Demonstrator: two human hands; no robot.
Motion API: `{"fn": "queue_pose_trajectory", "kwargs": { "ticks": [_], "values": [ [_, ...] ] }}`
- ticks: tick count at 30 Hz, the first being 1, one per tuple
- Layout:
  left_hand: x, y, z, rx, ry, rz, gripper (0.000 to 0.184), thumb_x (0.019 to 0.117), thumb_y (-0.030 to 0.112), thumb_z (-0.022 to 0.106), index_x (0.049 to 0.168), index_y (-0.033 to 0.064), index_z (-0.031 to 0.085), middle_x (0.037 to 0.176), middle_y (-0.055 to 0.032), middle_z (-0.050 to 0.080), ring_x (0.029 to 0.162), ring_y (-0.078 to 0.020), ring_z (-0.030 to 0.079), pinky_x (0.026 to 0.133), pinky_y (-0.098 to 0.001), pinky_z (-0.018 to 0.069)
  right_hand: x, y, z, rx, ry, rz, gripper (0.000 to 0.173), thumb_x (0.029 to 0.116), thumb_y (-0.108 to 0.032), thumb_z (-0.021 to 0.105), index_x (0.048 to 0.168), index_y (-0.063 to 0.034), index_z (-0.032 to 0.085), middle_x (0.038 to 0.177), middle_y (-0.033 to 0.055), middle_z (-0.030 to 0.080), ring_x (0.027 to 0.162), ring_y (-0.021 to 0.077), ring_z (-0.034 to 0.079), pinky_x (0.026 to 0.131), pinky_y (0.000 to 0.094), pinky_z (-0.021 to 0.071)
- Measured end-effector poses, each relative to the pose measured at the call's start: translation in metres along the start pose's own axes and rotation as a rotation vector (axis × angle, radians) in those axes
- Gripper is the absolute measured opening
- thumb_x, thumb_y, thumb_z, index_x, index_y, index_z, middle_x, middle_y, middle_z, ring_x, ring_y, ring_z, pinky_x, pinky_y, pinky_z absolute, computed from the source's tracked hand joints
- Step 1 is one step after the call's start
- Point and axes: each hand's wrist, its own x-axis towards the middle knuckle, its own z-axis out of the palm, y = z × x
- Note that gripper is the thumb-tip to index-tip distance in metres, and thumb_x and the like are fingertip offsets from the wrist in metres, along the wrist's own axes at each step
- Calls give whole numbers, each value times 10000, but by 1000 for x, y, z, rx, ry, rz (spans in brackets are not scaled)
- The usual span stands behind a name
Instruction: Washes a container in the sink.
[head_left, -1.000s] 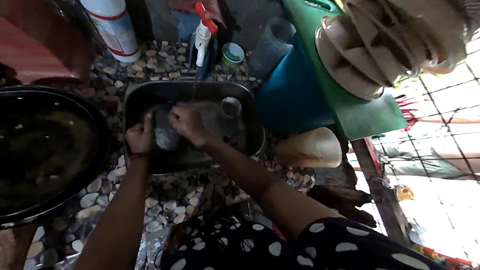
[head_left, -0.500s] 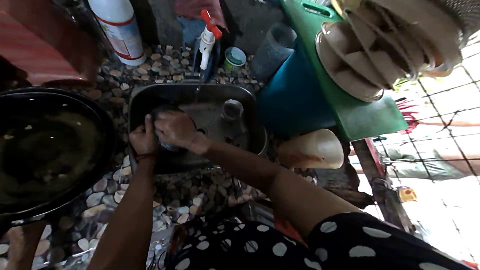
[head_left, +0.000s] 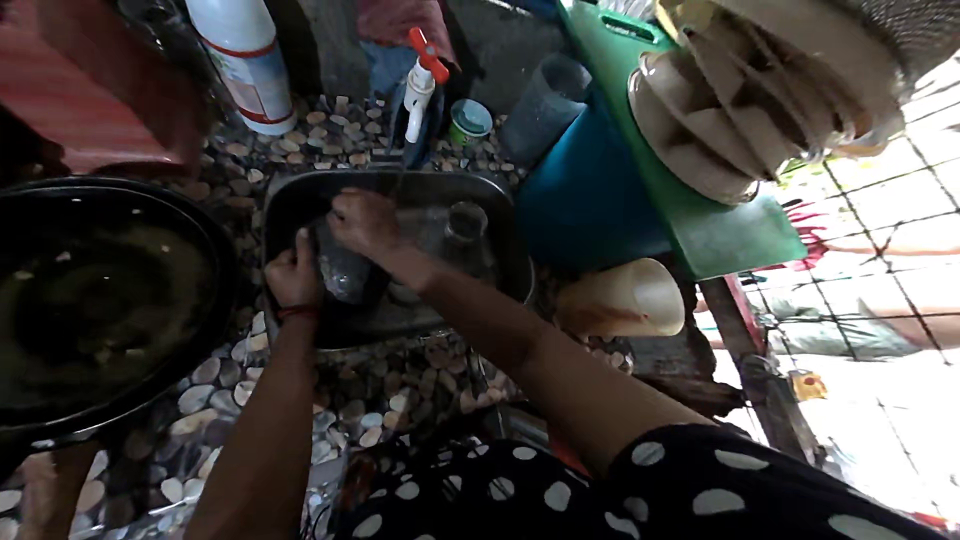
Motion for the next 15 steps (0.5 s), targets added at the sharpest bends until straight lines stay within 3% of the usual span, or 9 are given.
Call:
{"fn": "queue_pose_trajectory", "kwargs": {
  "ticks": [2, 3, 5, 7, 8, 11, 12, 15],
  "values": [
    [2, -5, 1, -13, -2, 20, 625, 1054, 513, 514, 751, -24, 620, 656, -83, 565, 608, -175, 542, 663, -439, 493, -19, -13, 14, -48, 104, -243, 146, 914, -172, 677, 864, -68, 766, 948, 97, 726, 930, 258, 711, 780, 463, 594],
    [1, -6, 2, -3, -10, 41, 621, 1056, 506, 513, 752, -27, 616, 655, -83, 563, 606, -175, 541, 661, -437, 492, -22, -11, 17, -16, 130, -282, 132, 900, -146, 690, 854, -48, 767, 932, 114, 730, 914, 271, 718, 777, 463, 599],
    [1, -2, 2, 11, -23, 49, 632, 1053, 516, 512, 735, -25, 595, 635, -78, 529, 586, -183, 513, 633, -443, 468, -8, 6, 3, 74, 42, -80, 194, 960, -150, 632, 917, -1, 750, 998, 154, 726, 969, 304, 710, 828, 507, 572],
    [1, 0, -1, 16, -31, 26, 640, 1043, 547, 516, 722, -3, 585, 625, -63, 511, 580, -178, 503, 626, -441, 464, 4, 18, -2, 119, 12, 156, 233, 988, -200, 604, 915, -13, 723, 1016, 146, 726, 995, 304, 697, 847, 533, 551],
    [3, 1, -1, 11, -27, 17, 639, 1041, 551, 518, 721, 3, 590, 628, -58, 515, 584, -170, 506, 633, -434, 468, 3, 16, 2, 94, 64, 124, 220, 970, -200, 622, 879, -26, 721, 981, 130, 724, 961, 285, 701, 820, 514, 562],
    [2, -4, -1, 26, -40, 40, 620, 1048, 516, 521, 753, -22, 614, 656, -92, 556, 610, -197, 541, 653, -454, 487, -26, -5, 24, 60, 230, -259, 102, 865, -133, 727, 833, -47, 772, 896, 112, 725, 869, 256, 712, 757, 447, 596],
    [2, -6, 0, 39, -56, 58, 635, 1050, 521, 514, 764, -38, 613, 666, -116, 566, 618, -223, 554, 661, -480, 491, -29, -2, 22, 91, 230, -264, 112, 871, -124, 731, 829, -26, 767, 893, 129, 729, 859, 273, 719, 752, 460, 598],
    [1, -3, 0, 33, -59, 42, 657, 1038, 559, 513, 740, -23, 580, 653, -103, 532, 614, -222, 529, 655, -484, 477, -4, 21, -2, 179, 35, 179, 227, 987, -190, 616, 901, -7, 719, 963, 149, 726, 937, 299, 703, 823, 527, 556]
  ]
}}
